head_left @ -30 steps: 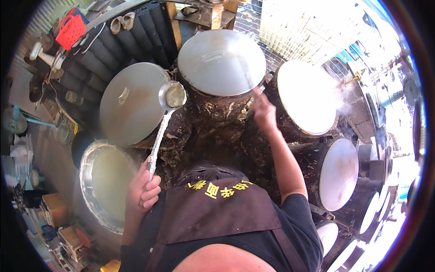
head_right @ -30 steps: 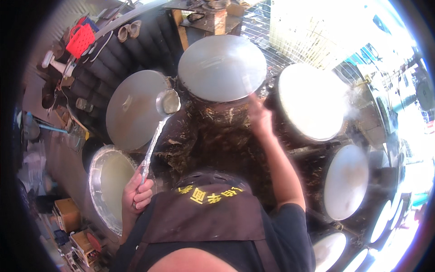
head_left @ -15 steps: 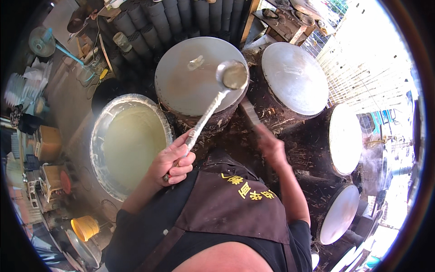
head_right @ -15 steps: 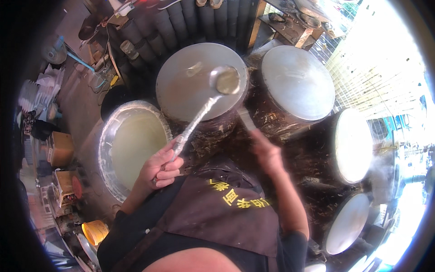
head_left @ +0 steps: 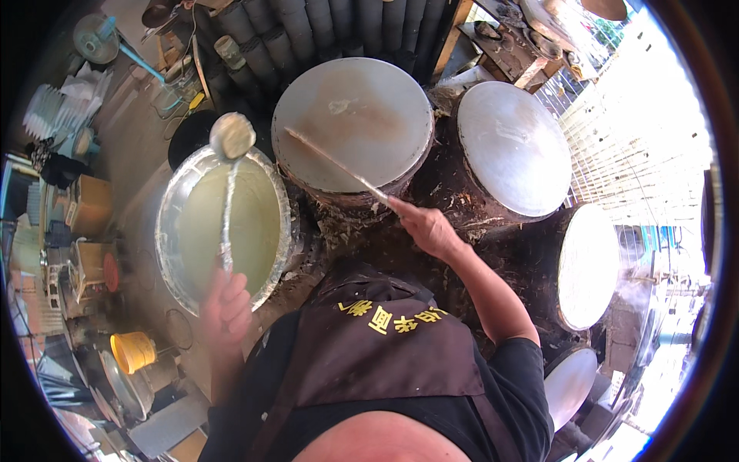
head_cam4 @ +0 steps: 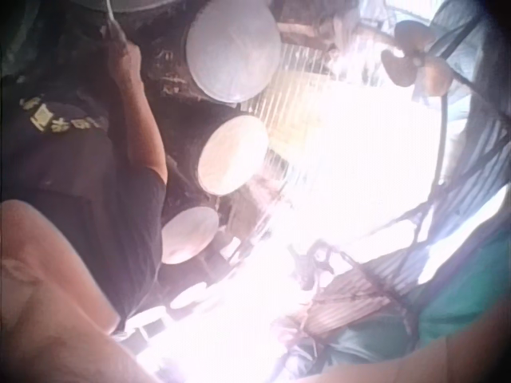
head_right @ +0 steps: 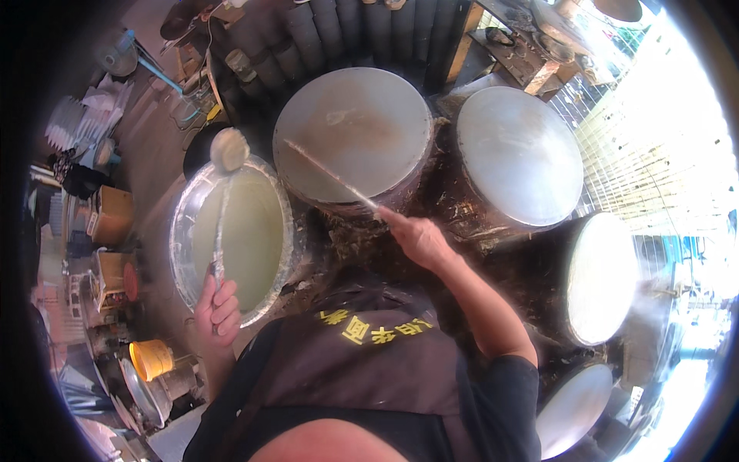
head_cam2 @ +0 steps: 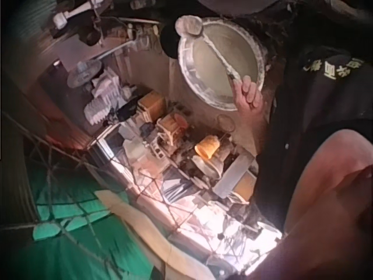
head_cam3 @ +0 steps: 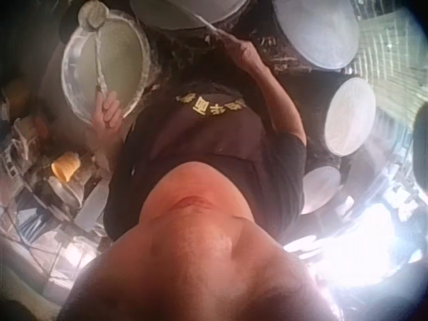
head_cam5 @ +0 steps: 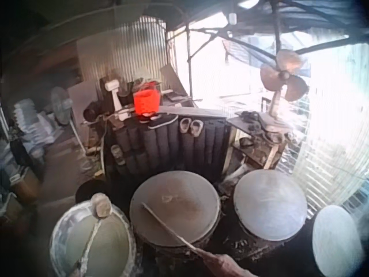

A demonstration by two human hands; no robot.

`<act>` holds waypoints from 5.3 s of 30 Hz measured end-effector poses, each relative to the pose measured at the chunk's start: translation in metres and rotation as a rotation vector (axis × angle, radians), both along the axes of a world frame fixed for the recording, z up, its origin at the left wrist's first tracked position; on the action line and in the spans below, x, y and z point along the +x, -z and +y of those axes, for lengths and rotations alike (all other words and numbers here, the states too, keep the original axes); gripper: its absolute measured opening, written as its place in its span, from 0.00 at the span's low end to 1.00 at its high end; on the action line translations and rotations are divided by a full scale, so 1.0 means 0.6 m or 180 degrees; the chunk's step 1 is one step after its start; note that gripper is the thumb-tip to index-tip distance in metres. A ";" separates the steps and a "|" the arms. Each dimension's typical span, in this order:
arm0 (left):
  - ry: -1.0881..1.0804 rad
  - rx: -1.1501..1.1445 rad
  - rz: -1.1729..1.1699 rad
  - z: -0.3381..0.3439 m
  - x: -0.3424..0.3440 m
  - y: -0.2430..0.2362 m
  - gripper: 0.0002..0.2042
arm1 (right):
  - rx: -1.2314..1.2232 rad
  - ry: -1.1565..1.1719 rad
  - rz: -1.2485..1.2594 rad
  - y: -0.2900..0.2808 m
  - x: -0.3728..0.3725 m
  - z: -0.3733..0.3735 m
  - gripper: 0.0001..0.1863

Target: The person scoops batter from a large metal bowl and pours it onto several hot cylindrical griddles, then uses a wooden spreader to rotate and thin the batter into circular crepes. The person repeatedly scoops, pours, and spreads batter across multiple griddles in a continuous cycle.

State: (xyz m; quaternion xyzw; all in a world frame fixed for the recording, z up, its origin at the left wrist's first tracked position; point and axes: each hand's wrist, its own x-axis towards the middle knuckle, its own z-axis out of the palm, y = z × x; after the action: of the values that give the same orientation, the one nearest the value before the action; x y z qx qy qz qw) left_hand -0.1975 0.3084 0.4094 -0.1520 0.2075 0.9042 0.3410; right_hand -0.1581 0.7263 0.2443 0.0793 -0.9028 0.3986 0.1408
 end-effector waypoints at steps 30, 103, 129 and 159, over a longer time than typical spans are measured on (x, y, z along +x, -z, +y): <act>0.1870 -0.5834 0.3328 -0.222 -0.005 0.410 0.29 | -0.0520 0.0477 -0.1059 -0.082 0.086 -0.250 0.27; 0.1426 -0.0227 0.0424 -0.060 -0.057 0.042 0.20 | -0.2346 0.1188 -0.1362 -0.135 0.160 -0.280 0.26; 0.2287 -0.1845 0.5137 0.852 0.028 0.168 0.31 | 0.0203 0.3691 -0.0905 -0.072 0.408 0.181 0.31; 0.1097 -0.1022 0.2510 0.358 -0.207 -0.036 0.26 | -0.1164 0.4625 -0.0409 -0.019 0.259 0.205 0.28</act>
State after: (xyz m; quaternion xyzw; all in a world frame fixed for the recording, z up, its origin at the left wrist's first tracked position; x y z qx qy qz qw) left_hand -0.3218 0.5230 0.4307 0.1896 0.4812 0.7794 0.3536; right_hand -0.0026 0.8492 0.2558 -0.5845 -0.6538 0.3528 0.3264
